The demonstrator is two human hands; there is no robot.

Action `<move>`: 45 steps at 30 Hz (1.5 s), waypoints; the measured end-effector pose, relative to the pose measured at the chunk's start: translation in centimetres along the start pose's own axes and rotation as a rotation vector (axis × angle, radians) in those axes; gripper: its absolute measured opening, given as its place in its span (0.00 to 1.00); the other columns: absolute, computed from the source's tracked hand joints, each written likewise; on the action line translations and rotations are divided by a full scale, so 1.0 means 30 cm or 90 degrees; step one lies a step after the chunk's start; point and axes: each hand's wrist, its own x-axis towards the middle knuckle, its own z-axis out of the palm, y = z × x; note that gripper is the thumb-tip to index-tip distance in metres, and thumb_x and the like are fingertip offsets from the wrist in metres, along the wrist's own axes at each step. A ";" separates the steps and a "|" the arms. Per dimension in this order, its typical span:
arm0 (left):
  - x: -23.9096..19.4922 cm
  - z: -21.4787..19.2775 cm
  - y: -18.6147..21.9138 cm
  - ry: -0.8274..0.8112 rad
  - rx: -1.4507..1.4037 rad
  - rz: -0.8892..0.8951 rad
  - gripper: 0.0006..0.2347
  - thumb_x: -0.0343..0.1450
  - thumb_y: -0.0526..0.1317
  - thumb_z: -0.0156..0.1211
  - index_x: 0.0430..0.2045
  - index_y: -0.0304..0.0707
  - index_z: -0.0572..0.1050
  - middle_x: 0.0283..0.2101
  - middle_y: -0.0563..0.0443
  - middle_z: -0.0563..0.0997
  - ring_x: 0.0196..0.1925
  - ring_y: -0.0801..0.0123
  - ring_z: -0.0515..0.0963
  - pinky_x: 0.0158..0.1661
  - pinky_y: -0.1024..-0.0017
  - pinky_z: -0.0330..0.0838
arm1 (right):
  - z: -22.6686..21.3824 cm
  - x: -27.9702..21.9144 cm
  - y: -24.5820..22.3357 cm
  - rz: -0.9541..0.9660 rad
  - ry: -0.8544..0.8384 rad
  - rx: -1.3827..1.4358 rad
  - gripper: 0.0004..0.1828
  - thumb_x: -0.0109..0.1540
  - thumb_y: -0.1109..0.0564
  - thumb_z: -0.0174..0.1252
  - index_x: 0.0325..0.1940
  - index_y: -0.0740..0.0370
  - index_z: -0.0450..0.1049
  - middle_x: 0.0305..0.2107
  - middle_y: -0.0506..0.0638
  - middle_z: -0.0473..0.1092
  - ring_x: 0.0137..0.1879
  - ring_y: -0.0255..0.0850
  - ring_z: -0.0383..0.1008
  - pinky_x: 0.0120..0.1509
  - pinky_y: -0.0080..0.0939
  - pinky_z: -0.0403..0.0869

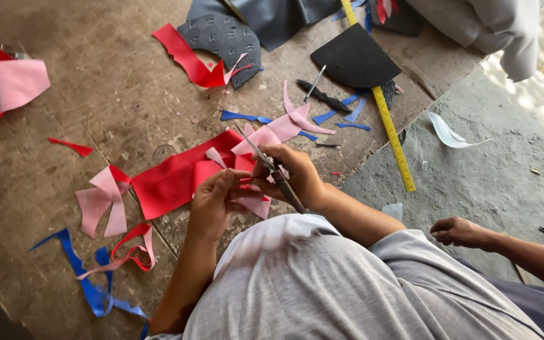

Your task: Cutting out specific shapes from pink and red fabric pieces using scissors on a workshop table.

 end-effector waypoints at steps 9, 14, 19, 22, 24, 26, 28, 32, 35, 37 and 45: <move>0.054 -0.035 -0.041 0.149 -0.028 0.355 0.10 0.65 0.23 0.71 0.39 0.21 0.81 0.36 0.39 0.84 0.37 0.62 0.87 0.38 0.67 0.87 | 0.013 -0.001 -0.047 0.073 0.044 0.063 0.21 0.61 0.64 0.67 0.56 0.66 0.69 0.37 0.56 0.77 0.34 0.37 0.74 0.39 0.36 0.74; 0.035 0.037 0.054 0.215 0.095 0.624 0.11 0.65 0.22 0.72 0.38 0.20 0.80 0.41 0.40 0.79 0.40 0.58 0.87 0.40 0.63 0.88 | 0.039 -0.079 -0.004 0.223 -0.063 0.230 0.26 0.66 0.50 0.62 0.61 0.70 0.66 0.34 0.62 0.74 0.23 0.35 0.68 0.25 0.35 0.70; 0.056 0.079 0.068 0.227 0.144 0.697 0.09 0.66 0.22 0.71 0.39 0.23 0.81 0.41 0.41 0.78 0.41 0.55 0.87 0.38 0.65 0.88 | 0.073 -0.116 0.012 0.232 -0.198 0.126 0.31 0.63 0.40 0.64 0.63 0.60 0.69 0.33 0.53 0.77 0.31 0.35 0.72 0.34 0.37 0.72; 0.046 0.074 0.064 0.216 0.136 0.682 0.10 0.66 0.23 0.71 0.39 0.24 0.81 0.41 0.42 0.78 0.41 0.57 0.87 0.39 0.66 0.88 | 0.054 -0.115 0.030 0.221 -0.201 0.094 0.34 0.62 0.40 0.65 0.64 0.61 0.68 0.32 0.53 0.76 0.30 0.37 0.71 0.34 0.38 0.72; 0.053 0.066 0.055 0.219 0.137 0.679 0.10 0.66 0.23 0.71 0.39 0.24 0.81 0.41 0.42 0.78 0.40 0.59 0.87 0.39 0.67 0.88 | 0.055 -0.119 0.041 0.219 -0.207 0.093 0.34 0.62 0.37 0.64 0.64 0.60 0.68 0.32 0.52 0.75 0.31 0.36 0.71 0.34 0.38 0.72; 0.054 0.066 0.055 0.221 0.138 0.674 0.10 0.66 0.23 0.71 0.39 0.24 0.81 0.41 0.42 0.79 0.40 0.61 0.87 0.39 0.68 0.88 | 0.054 -0.122 0.048 0.219 -0.212 0.093 0.35 0.62 0.35 0.63 0.63 0.60 0.68 0.32 0.51 0.75 0.31 0.36 0.70 0.35 0.37 0.71; 0.052 0.073 0.064 0.206 0.139 0.663 0.09 0.67 0.24 0.70 0.40 0.26 0.81 0.41 0.45 0.79 0.40 0.64 0.86 0.38 0.70 0.87 | 0.052 -0.122 0.054 0.207 -0.197 0.069 0.34 0.61 0.36 0.64 0.62 0.61 0.70 0.29 0.50 0.75 0.30 0.36 0.69 0.34 0.38 0.71; 0.053 0.076 0.083 0.205 0.140 0.634 0.09 0.67 0.24 0.70 0.39 0.25 0.81 0.41 0.41 0.79 0.37 0.60 0.87 0.35 0.68 0.88 | 0.033 -0.124 0.089 0.218 -0.199 0.024 0.31 0.61 0.36 0.65 0.58 0.59 0.71 0.25 0.50 0.71 0.28 0.37 0.69 0.33 0.39 0.70; 0.066 0.070 0.077 0.208 0.136 0.620 0.09 0.67 0.24 0.70 0.39 0.26 0.81 0.42 0.40 0.79 0.36 0.61 0.87 0.34 0.68 0.88 | 0.046 -0.115 0.083 0.219 -0.193 0.024 0.26 0.64 0.38 0.63 0.55 0.58 0.72 0.24 0.49 0.70 0.28 0.36 0.68 0.32 0.37 0.69; 0.076 0.069 0.073 0.205 0.134 0.605 0.11 0.69 0.26 0.70 0.44 0.28 0.81 0.44 0.41 0.80 0.39 0.62 0.86 0.37 0.65 0.88 | 0.057 -0.116 0.089 0.243 -0.176 0.067 0.28 0.62 0.35 0.62 0.54 0.58 0.73 0.23 0.47 0.70 0.26 0.36 0.72 0.33 0.35 0.71; 0.113 0.129 0.031 0.100 0.000 0.464 0.25 0.68 0.26 0.70 0.59 0.32 0.67 0.36 0.48 0.72 0.39 0.73 0.79 0.41 0.74 0.81 | -0.007 -0.140 0.084 0.143 -0.123 0.132 0.29 0.66 0.36 0.58 0.55 0.64 0.69 0.24 0.49 0.70 0.26 0.34 0.70 0.27 0.34 0.70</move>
